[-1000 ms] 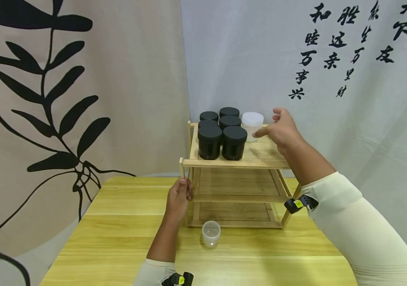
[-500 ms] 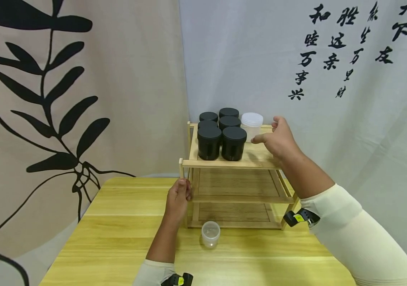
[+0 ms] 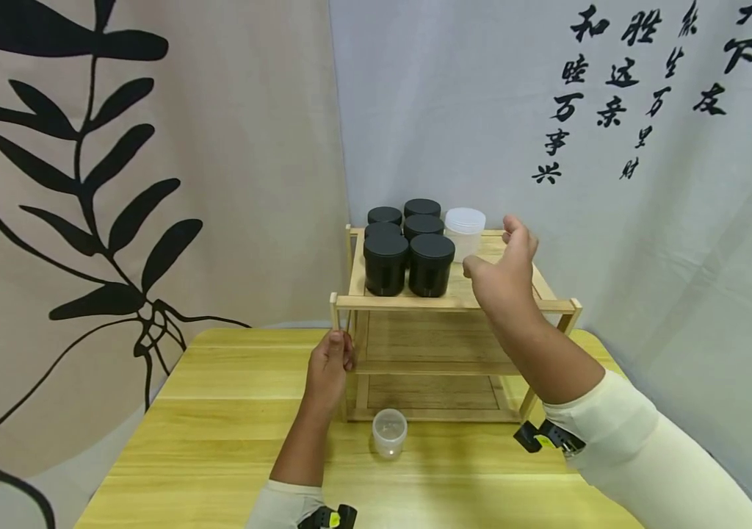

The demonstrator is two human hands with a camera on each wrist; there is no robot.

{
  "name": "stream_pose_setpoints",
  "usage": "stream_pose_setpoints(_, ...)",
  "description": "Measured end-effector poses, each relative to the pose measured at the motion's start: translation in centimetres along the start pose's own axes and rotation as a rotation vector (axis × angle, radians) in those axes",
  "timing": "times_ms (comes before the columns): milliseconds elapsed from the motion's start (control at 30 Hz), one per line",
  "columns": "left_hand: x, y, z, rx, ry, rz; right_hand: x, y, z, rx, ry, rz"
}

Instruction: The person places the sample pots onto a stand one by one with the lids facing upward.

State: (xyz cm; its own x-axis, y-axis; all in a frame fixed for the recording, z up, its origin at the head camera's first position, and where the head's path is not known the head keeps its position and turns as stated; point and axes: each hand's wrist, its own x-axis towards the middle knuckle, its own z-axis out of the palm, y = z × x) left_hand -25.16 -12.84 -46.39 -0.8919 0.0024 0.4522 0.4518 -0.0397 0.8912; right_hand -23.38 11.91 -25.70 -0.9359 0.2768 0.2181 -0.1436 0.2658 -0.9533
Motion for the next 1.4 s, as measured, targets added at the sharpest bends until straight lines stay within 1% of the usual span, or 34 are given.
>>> stream_pose_setpoints(100, 0.0, 0.0, 0.0, -0.001, 0.003, 0.003, -0.6, 0.1, 0.3, -0.010, 0.011, -0.053)
stream_pose_setpoints(267, 0.0, -0.1, -0.1, 0.012, 0.007, -0.007, -1.7, 0.4, 0.4, 0.002, 0.023, -0.147)
stream_pose_setpoints(333, 0.0, -0.1, -0.1, 0.021, 0.007, -0.005, -2.2, 0.6, 0.5, 0.004, 0.031, -0.205)
stream_pose_setpoints(500, 0.1, 0.0, -0.1, 0.023, -0.001, 0.009, -3.1, 1.5, 1.1, 0.022, 0.066, -0.394)
stream_pose_setpoints(633, 0.0, 0.0, -0.1, 0.018, -0.005, 0.000, -3.7, 2.0, 1.7, 0.072, 0.072, -0.487)
stream_pose_setpoints(733, 0.0, 0.0, -0.1, 0.019, -0.012, -0.001, -4.3, 2.3, 2.0, 0.092, 0.058, -0.546)
stream_pose_setpoints(867, 0.0, -0.1, -0.2, 0.029, -0.023, 0.017, -4.8, 2.6, 2.0, 0.098, 0.019, -0.610)
stream_pose_setpoints(967, 0.0, 0.0, -0.2, 0.033, -0.022, 0.027, -5.1, 2.8, 1.9, 0.134, -0.031, -0.618)
stream_pose_setpoints(1067, 0.0, 0.0, -0.2, 0.035, -0.019, 0.031, -5.5, 3.3, 2.0, 0.153, -0.065, -0.639)
stream_pose_setpoints(1133, 0.0, -0.1, -0.2, 0.036, -0.019, 0.034, -5.6, 3.8, 2.2, 0.165, -0.069, -0.692)
stream_pose_setpoints(1300, 0.1, -0.2, -0.2, 0.042, -0.019, 0.052, -5.5, 5.2, 2.9, 0.197, -0.081, -0.866)
stream_pose_setpoints(1400, 0.1, -0.3, -0.2, 0.042, -0.013, 0.060, -5.5, 5.9, 3.2, 0.215, -0.104, -0.915)
